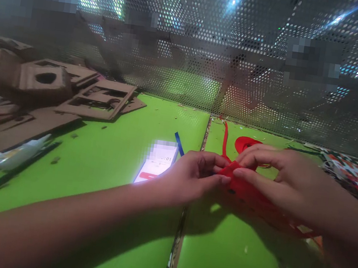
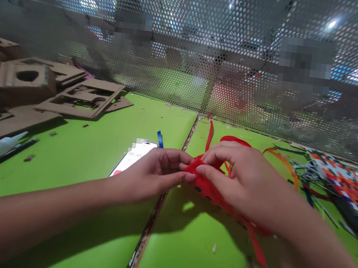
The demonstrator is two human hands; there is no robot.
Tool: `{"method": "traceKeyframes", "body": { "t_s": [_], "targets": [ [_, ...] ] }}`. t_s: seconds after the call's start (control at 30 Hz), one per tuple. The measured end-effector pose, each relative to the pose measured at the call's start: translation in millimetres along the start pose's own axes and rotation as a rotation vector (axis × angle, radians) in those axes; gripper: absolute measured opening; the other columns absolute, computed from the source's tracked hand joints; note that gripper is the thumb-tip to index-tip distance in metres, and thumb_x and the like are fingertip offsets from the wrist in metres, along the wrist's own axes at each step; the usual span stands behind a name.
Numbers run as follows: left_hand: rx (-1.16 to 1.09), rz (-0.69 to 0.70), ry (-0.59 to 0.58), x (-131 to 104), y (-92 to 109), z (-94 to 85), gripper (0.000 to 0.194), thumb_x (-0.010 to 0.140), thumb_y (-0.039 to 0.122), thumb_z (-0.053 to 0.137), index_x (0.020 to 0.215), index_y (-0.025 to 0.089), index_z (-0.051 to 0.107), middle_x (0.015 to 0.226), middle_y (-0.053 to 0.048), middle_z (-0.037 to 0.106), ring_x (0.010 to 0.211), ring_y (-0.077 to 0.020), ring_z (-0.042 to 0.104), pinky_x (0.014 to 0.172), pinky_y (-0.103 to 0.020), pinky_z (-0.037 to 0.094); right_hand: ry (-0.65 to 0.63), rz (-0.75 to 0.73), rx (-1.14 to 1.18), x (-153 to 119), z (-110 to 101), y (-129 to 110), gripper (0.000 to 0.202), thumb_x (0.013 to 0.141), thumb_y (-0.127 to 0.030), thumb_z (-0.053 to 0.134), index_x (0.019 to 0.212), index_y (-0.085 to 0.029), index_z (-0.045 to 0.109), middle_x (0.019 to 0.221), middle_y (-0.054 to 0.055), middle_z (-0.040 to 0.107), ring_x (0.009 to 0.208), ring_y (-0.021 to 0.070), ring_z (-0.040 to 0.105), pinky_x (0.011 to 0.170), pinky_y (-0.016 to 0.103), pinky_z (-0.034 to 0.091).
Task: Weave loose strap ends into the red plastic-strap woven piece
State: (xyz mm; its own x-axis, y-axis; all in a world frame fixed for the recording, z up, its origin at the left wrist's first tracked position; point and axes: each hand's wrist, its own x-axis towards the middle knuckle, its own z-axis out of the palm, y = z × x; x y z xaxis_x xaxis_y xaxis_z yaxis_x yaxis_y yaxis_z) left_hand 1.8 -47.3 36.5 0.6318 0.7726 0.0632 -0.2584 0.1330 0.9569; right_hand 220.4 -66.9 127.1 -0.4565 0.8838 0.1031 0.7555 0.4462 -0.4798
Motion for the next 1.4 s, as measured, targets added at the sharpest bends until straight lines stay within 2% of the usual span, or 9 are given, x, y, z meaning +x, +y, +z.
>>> {"method": "traceKeyframes", "body": {
  "t_s": [0.13, 0.23, 0.4, 0.57, 0.67, 0.77, 0.97, 1.2, 1.4],
  "targets": [
    [0.000, -0.002, -0.006, -1.0, -0.3, 0.2, 0.024, 0.095, 0.029, 0.082, 0.113, 0.015, 0.075, 0.107, -0.010, 0.080, 0.100, -0.0184, 0.077, 0.097, -0.038, 0.061, 0.019, -0.008, 0.007, -0.2, 0.8, -3.6, 0.020, 0.098, -0.043, 0.069, 0.086, -0.030, 0.077, 0.100, 0.004, 0.081, 0.090, 0.0281, 0.075, 0.078, 0.042, 0.057],
    [0.083, 0.033, -0.012, -1.5, -0.1, -3.9, 0.025, 0.098, 0.028, 0.079, 0.118, 0.015, 0.074, 0.112, -0.011, 0.080, 0.105, -0.0197, 0.076, 0.102, -0.040, 0.059, 0.016, 0.010, 0.030, -0.3, 0.6, -2.4, 0.024, 0.099, -0.047, 0.067, 0.088, -0.029, 0.077, 0.096, 0.004, 0.081, 0.079, 0.0254, 0.075, 0.064, 0.037, 0.055],
    [0.350, 0.120, 0.032, -0.7, 1.7, -12.3, 0.027, 0.098, 0.032, 0.078, 0.119, 0.015, 0.077, 0.118, -0.011, 0.079, 0.110, -0.0222, 0.073, 0.105, -0.040, 0.056, -0.036, 0.152, 0.088, -0.7, -1.5, -0.9, 0.033, 0.097, -0.057, 0.065, 0.093, -0.027, 0.076, 0.069, 0.000, 0.072, 0.045, 0.0172, 0.058, 0.039, 0.030, 0.034],
    [0.330, 0.100, 0.062, 0.4, 0.7, -12.3, 0.027, 0.098, 0.039, 0.079, 0.112, 0.016, 0.079, 0.111, -0.010, 0.081, 0.101, -0.0199, 0.074, 0.095, -0.036, 0.058, -0.042, 0.111, 0.052, -1.4, -1.7, -1.4, 0.033, 0.100, -0.057, 0.062, 0.095, -0.028, 0.077, 0.083, 0.003, 0.079, 0.055, 0.0191, 0.065, 0.046, 0.032, 0.043],
    [0.275, 0.072, 0.081, 0.4, -0.3, -10.9, 0.028, 0.096, 0.039, 0.080, 0.109, 0.015, 0.080, 0.107, -0.010, 0.082, 0.095, -0.0186, 0.075, 0.088, -0.033, 0.058, 0.016, 0.089, 0.000, -3.6, -2.5, 0.7, 0.032, 0.099, -0.058, 0.065, 0.106, -0.029, 0.075, 0.094, 0.004, 0.082, 0.064, 0.0222, 0.071, 0.052, 0.034, 0.049],
    [0.258, 0.050, 0.088, 0.4, -1.1, -10.3, 0.030, 0.094, 0.041, 0.081, 0.109, 0.015, 0.080, 0.107, -0.011, 0.082, 0.095, -0.0192, 0.075, 0.088, -0.034, 0.058, 0.073, -0.034, -0.068, -5.3, -4.4, 2.0, 0.029, 0.096, -0.052, 0.073, 0.115, -0.031, 0.072, 0.107, 0.004, 0.083, 0.084, 0.0270, 0.076, 0.068, 0.037, 0.055],
    [0.276, 0.056, 0.097, 2.0, -3.1, -10.4, 0.029, 0.094, 0.040, 0.082, 0.111, 0.016, 0.080, 0.109, -0.010, 0.082, 0.097, -0.0195, 0.075, 0.092, -0.035, 0.059, -0.057, -0.285, -0.140, -2.2, -7.0, -0.3, 0.021, 0.105, -0.040, 0.060, 0.110, -0.033, 0.079, 0.110, 0.004, 0.082, 0.098, 0.0281, 0.075, 0.083, 0.040, 0.054],
    [0.244, 0.040, 0.088, 1.8, -3.9, -9.3, 0.030, 0.094, 0.040, 0.081, 0.110, 0.016, 0.079, 0.109, -0.011, 0.082, 0.097, -0.0195, 0.075, 0.093, -0.036, 0.059, -0.017, -0.162, -0.153, -4.4, -5.1, -2.9, 0.021, 0.106, -0.041, 0.054, 0.103, -0.030, 0.072, 0.100, 0.005, 0.080, 0.082, 0.0271, 0.073, 0.073, 0.040, 0.051],
    [0.248, 0.033, 0.094, 1.0, -4.8, -8.4, 0.029, 0.095, 0.040, 0.081, 0.110, 0.015, 0.079, 0.108, -0.010, 0.082, 0.096, -0.0197, 0.075, 0.092, -0.037, 0.059, -0.018, -0.156, -0.147, -3.5, -2.7, -4.0, 0.017, 0.106, -0.038, 0.055, 0.104, -0.028, 0.070, 0.100, 0.004, 0.081, 0.080, 0.0258, 0.073, 0.070, 0.039, 0.050]
  ]
}}
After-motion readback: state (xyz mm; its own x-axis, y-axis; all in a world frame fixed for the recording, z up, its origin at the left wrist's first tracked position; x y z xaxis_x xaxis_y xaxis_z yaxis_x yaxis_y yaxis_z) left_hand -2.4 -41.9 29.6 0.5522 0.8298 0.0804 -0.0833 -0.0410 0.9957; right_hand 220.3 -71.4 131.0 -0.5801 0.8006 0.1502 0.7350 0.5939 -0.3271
